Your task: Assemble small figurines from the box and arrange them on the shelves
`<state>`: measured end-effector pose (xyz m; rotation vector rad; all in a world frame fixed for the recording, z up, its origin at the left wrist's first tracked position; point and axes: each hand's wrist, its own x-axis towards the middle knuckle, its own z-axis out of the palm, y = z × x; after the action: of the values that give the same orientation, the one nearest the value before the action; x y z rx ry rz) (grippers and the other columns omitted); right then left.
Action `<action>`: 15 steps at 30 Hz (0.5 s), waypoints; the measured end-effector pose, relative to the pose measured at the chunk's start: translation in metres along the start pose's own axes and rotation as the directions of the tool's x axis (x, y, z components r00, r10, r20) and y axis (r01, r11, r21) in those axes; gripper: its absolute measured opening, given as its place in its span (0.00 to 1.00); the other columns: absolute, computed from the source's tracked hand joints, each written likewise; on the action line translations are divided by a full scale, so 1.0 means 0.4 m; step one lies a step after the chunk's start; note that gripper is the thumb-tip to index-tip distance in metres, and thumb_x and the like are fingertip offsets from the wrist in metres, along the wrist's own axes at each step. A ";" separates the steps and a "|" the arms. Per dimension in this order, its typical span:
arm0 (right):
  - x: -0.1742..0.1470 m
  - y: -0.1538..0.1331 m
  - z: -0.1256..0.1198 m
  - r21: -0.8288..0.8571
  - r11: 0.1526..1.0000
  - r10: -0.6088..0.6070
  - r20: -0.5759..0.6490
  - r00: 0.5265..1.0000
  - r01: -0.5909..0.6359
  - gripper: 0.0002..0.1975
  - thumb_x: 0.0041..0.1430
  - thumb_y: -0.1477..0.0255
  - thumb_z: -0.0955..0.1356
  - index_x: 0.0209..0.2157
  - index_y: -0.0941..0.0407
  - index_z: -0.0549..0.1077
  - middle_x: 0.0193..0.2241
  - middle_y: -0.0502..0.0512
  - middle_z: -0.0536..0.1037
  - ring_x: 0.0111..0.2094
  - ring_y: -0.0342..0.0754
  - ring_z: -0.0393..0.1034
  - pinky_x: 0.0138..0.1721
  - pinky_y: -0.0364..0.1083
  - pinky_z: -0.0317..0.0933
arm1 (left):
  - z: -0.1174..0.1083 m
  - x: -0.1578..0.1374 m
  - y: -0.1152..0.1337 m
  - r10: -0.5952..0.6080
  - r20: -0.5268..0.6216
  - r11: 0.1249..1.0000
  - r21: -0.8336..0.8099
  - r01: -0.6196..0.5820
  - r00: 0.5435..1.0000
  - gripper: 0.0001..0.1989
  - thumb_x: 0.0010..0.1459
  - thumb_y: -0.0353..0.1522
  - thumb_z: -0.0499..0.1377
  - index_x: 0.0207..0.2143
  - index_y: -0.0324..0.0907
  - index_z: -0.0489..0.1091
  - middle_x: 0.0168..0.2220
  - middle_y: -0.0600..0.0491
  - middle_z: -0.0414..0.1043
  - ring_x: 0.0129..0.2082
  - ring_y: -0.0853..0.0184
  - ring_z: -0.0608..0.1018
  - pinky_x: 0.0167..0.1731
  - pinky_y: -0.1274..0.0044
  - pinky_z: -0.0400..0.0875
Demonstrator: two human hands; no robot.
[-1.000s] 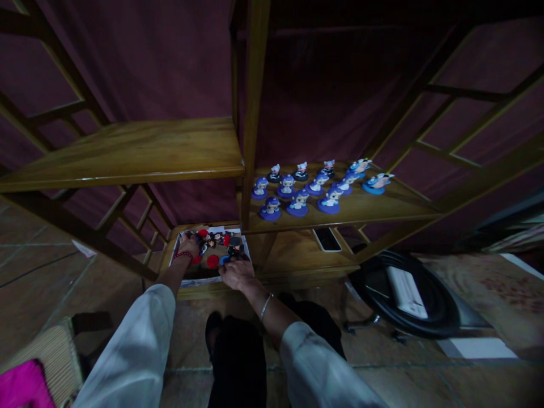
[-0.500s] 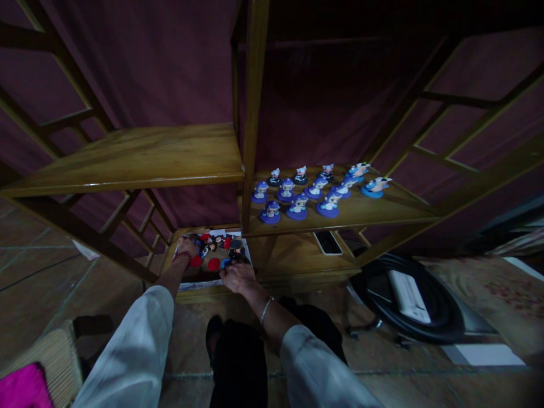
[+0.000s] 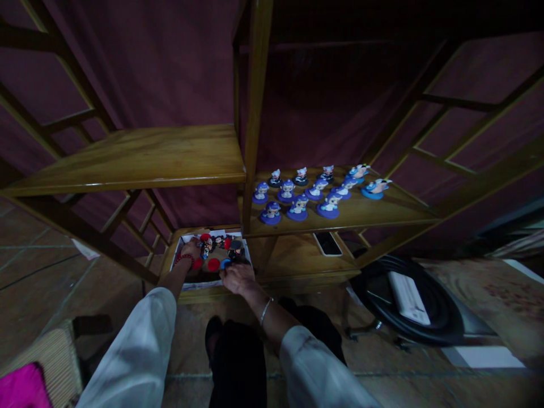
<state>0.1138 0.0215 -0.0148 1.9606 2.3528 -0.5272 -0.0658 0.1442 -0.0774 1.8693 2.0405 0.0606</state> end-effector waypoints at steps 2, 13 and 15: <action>0.000 -0.001 -0.001 0.002 1.000 0.005 0.008 1.000 -0.005 0.21 0.57 0.65 0.54 0.30 0.55 0.76 0.37 0.54 0.77 0.39 0.49 0.70 0.38 0.45 0.60 | 0.001 0.000 0.000 -0.026 -0.002 0.999 -0.024 0.026 1.000 0.15 0.54 0.30 0.49 0.45 0.37 0.62 0.43 0.44 0.70 0.43 0.62 0.72 0.41 0.75 0.63; 0.006 0.002 0.007 -0.001 1.000 -0.018 0.001 1.000 0.018 0.21 0.57 0.65 0.54 0.30 0.55 0.76 0.36 0.56 0.77 0.40 0.48 0.70 0.40 0.45 0.59 | -0.004 -0.019 0.007 -0.046 -0.049 0.989 -0.146 0.038 0.998 0.11 0.52 0.29 0.51 0.39 0.39 0.65 0.44 0.46 0.70 0.45 0.63 0.71 0.42 0.76 0.62; 0.009 0.004 0.015 -0.002 1.000 -0.018 -0.005 1.000 0.018 0.22 0.57 0.65 0.53 0.30 0.55 0.76 0.36 0.56 0.77 0.39 0.48 0.70 0.40 0.45 0.59 | -0.007 -0.024 0.008 -0.051 -0.060 0.986 -0.160 0.041 0.997 0.10 0.52 0.29 0.51 0.38 0.39 0.65 0.43 0.45 0.71 0.45 0.62 0.71 0.41 0.75 0.63</action>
<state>0.1136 0.0236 -0.0217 1.9445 2.3753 -0.5212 -0.0632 0.1359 -0.0716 1.7435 2.0552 0.2661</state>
